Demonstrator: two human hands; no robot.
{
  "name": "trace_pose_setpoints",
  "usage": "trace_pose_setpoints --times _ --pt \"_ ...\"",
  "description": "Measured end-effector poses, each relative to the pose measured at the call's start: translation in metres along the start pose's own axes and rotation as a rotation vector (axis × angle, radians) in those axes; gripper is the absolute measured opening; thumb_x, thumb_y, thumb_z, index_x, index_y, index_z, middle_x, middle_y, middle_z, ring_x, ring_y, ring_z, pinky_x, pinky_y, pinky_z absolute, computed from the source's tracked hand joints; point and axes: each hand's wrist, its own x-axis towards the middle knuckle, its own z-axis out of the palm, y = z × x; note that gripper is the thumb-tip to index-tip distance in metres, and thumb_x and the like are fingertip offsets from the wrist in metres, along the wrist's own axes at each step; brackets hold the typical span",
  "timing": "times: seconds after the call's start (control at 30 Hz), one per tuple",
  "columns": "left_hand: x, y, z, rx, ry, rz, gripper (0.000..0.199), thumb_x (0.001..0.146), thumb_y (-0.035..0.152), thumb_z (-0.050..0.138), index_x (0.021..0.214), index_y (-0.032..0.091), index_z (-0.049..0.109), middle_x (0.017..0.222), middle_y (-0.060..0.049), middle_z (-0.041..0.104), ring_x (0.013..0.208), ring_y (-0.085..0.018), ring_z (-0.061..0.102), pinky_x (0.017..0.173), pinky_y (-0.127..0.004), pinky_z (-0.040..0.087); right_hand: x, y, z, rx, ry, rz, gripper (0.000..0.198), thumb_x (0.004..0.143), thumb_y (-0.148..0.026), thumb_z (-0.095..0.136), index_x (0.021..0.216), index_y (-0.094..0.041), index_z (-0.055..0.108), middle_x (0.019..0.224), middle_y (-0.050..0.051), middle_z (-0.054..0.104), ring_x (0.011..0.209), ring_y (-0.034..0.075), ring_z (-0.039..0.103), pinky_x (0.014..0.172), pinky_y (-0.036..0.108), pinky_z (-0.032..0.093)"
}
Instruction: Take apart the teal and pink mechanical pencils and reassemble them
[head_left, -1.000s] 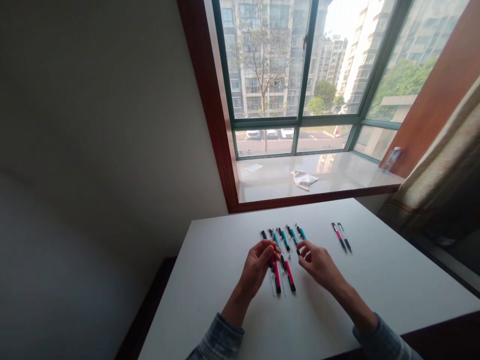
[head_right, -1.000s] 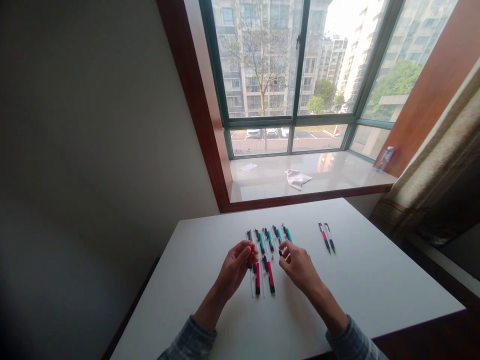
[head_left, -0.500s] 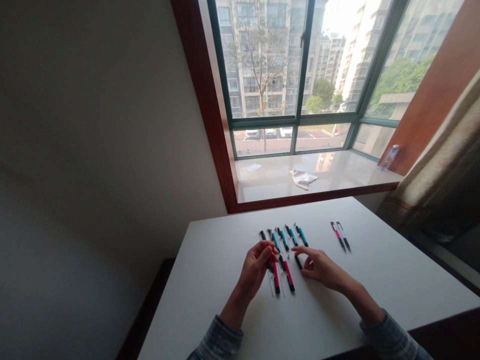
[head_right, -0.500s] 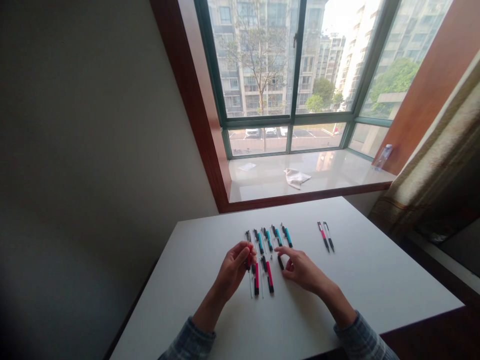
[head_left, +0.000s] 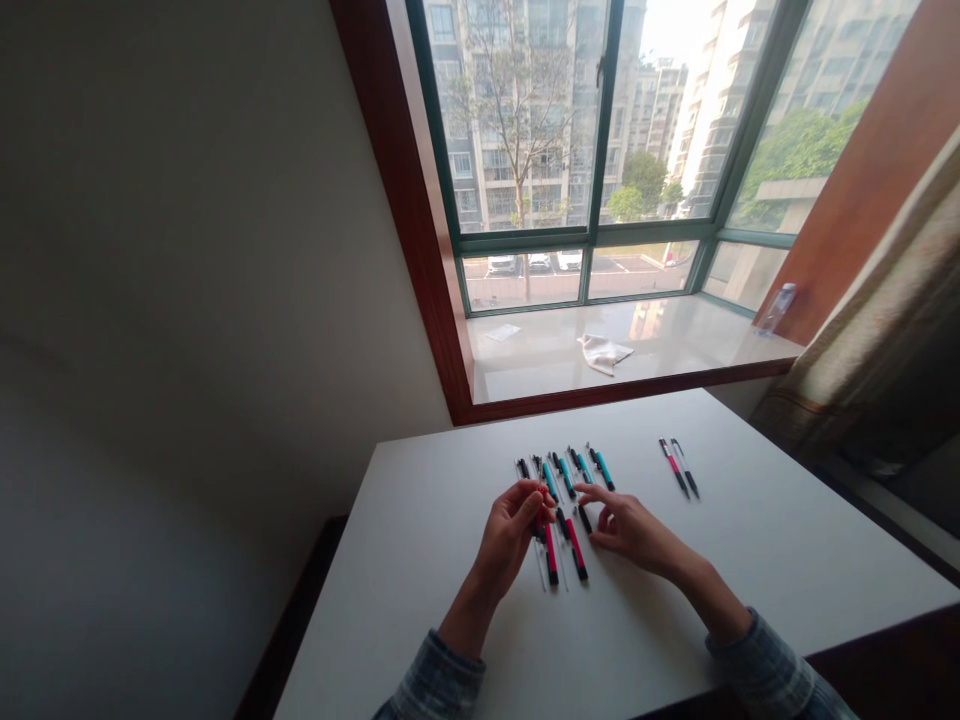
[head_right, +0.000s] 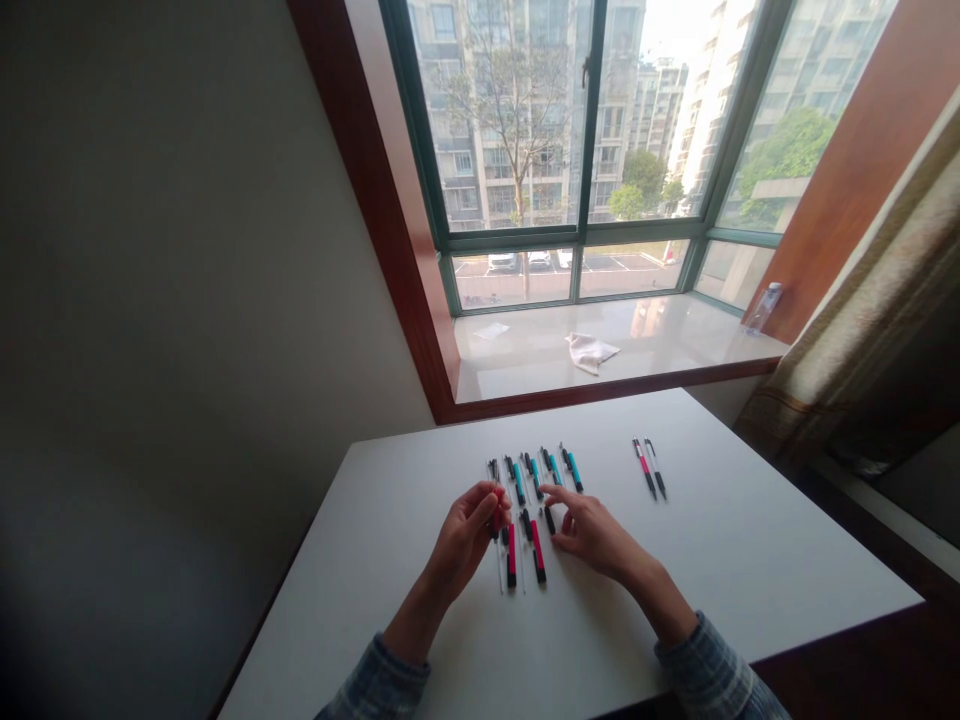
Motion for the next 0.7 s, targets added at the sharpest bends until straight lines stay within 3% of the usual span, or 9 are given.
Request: trace_pose_setpoints --times 0.1,0.2,0.33,0.47,0.7 --pt "0.000 0.001 0.001 -0.004 0.003 0.000 0.027 0.082 0.034 0.082 0.095 0.013 0.070 0.084 -0.005 0.068 0.070 -0.012 0.060 0.068 -0.024 0.047 0.001 -0.005 -0.002 -0.039 0.017 -0.018 0.064 0.081 -0.026 0.076 0.142 -0.031 0.058 0.124 0.006 0.071 0.074 0.017 0.068 0.067 0.033 0.063" --pt "-0.001 0.000 0.003 0.005 -0.009 0.000 0.027 0.083 0.035 0.081 0.095 0.013 0.070 0.085 -0.005 0.068 0.072 -0.013 0.061 0.070 -0.025 0.048 0.005 -0.017 0.002 -0.055 0.132 -0.036 0.049 0.083 -0.034 0.077 0.130 -0.026 0.068 0.113 0.006 0.074 0.074 0.018 0.066 0.067 0.034 0.060" --pt "0.000 -0.004 0.003 0.037 -0.037 0.013 0.027 0.084 0.038 0.079 0.093 0.013 0.072 0.083 -0.005 0.068 0.072 -0.013 0.059 0.071 -0.026 0.047 0.015 -0.039 0.021 0.163 0.234 -0.033 0.035 0.088 -0.045 0.073 0.113 -0.020 0.076 0.091 0.006 0.076 0.072 0.019 0.067 0.068 0.034 0.059" --pt "0.001 -0.007 -0.001 0.144 -0.034 0.047 0.026 0.085 0.038 0.078 0.091 0.013 0.073 0.075 -0.002 0.065 0.068 -0.012 0.055 0.068 -0.024 0.044 0.023 -0.054 0.041 0.401 0.253 -0.049 0.033 0.084 -0.046 0.077 0.102 -0.019 0.079 0.096 0.009 0.077 0.086 0.024 0.072 0.078 0.036 0.060" --pt "0.000 -0.005 0.003 0.345 -0.049 0.041 0.031 0.085 0.043 0.075 0.095 0.013 0.073 0.080 -0.005 0.069 0.068 -0.013 0.056 0.067 -0.025 0.045 0.027 -0.056 0.041 0.469 0.347 -0.047 0.028 0.082 -0.046 0.078 0.087 -0.018 0.078 0.088 0.007 0.075 0.083 0.023 0.069 0.077 0.036 0.059"
